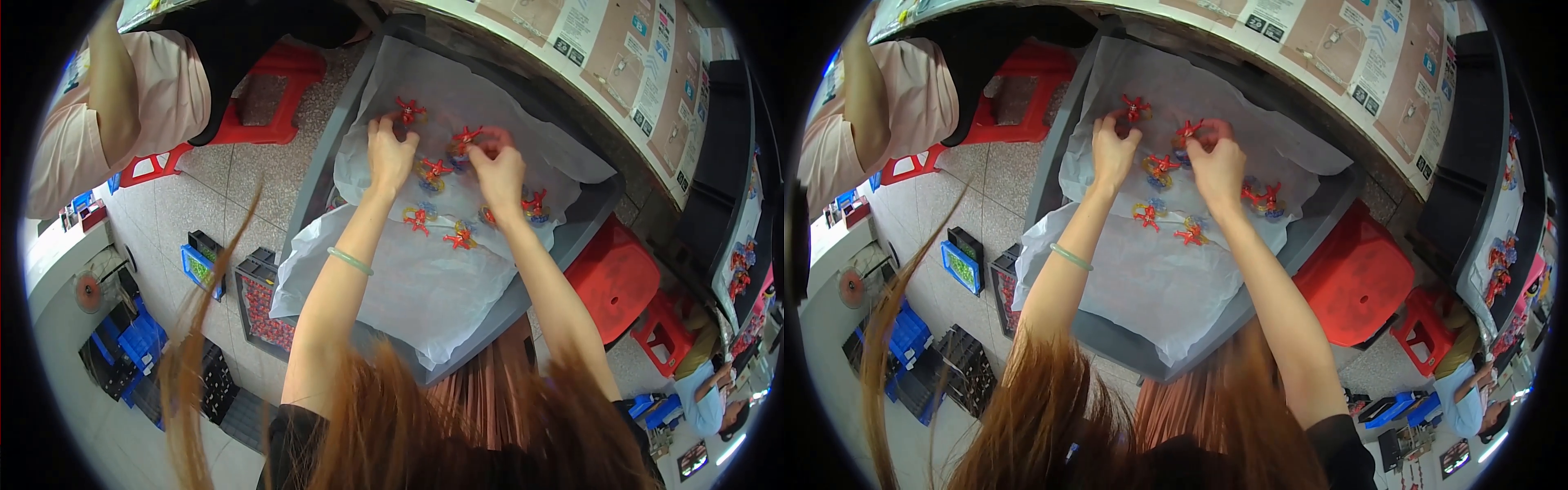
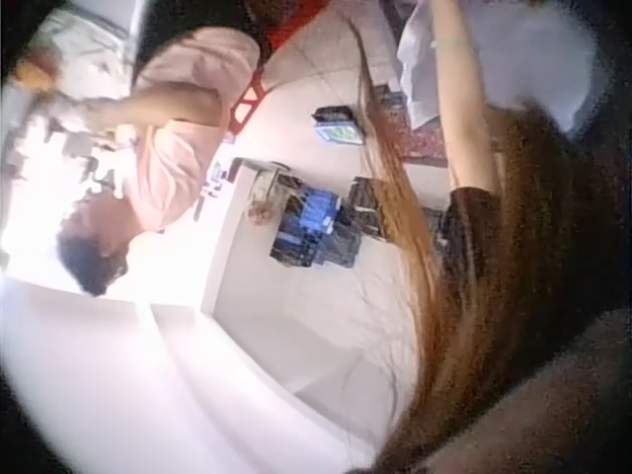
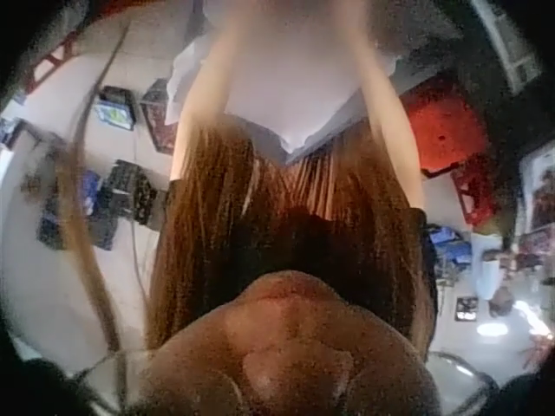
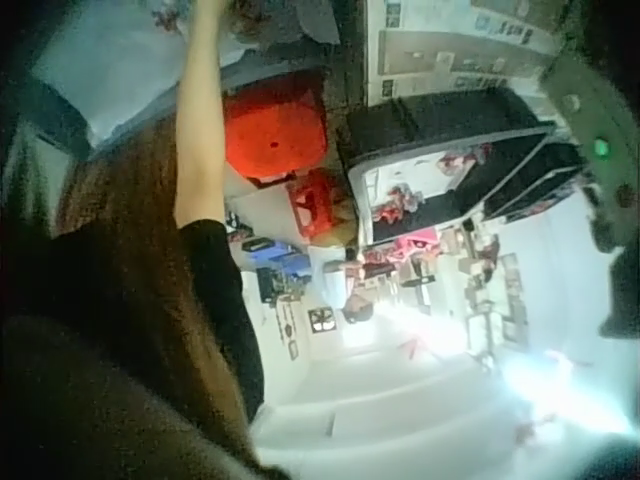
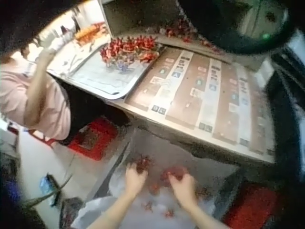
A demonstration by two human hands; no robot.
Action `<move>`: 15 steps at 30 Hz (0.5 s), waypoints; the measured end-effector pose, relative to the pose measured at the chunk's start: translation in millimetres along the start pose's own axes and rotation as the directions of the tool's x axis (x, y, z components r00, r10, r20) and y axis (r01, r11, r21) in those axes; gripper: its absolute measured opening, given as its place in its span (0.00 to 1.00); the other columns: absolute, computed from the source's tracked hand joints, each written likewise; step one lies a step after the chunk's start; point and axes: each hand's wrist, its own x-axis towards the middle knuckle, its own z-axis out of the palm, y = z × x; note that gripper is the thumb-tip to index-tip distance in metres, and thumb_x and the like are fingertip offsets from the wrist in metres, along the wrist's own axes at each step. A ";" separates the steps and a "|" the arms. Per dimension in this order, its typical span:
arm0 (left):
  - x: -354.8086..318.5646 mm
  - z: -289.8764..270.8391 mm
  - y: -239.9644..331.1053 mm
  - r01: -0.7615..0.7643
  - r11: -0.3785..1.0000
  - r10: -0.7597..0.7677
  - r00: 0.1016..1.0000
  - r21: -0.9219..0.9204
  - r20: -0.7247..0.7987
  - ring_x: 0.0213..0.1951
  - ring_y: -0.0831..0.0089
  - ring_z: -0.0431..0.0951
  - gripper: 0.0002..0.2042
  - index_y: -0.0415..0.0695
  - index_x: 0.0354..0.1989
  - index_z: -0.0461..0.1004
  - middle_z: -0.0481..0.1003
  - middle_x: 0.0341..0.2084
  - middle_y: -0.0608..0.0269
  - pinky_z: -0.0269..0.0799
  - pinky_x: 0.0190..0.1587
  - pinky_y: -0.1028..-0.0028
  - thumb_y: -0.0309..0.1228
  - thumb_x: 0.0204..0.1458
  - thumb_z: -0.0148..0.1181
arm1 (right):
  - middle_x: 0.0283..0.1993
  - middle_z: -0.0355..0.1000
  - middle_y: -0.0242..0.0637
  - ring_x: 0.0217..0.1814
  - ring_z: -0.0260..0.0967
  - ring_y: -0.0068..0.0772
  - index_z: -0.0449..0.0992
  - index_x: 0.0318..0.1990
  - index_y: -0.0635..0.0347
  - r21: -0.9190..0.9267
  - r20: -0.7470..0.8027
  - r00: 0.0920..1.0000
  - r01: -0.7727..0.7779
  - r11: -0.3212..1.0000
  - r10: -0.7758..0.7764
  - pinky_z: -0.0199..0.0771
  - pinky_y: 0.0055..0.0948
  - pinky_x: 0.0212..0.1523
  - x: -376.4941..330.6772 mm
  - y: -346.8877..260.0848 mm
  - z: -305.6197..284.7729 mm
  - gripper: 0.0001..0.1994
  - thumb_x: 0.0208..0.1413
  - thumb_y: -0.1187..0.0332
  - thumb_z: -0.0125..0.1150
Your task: The person applies gold details to small red dragon figurines using a paintbrush, then organizes the painted figurines into plastic trays lined with paper.
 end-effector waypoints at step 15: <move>9.4 -5.6 22.4 -0.151 0.987 0.153 0.987 0.051 -0.039 0.39 0.54 0.70 0.19 0.42 0.45 0.66 0.65 0.43 0.52 0.68 0.42 0.64 0.28 0.41 0.55 | 0.46 0.63 0.41 0.50 0.60 0.46 0.70 0.39 0.59 -0.620 -0.067 0.773 0.463 0.634 -0.630 0.62 0.39 0.47 50.2 18.5 12.4 0.13 0.42 0.73 0.59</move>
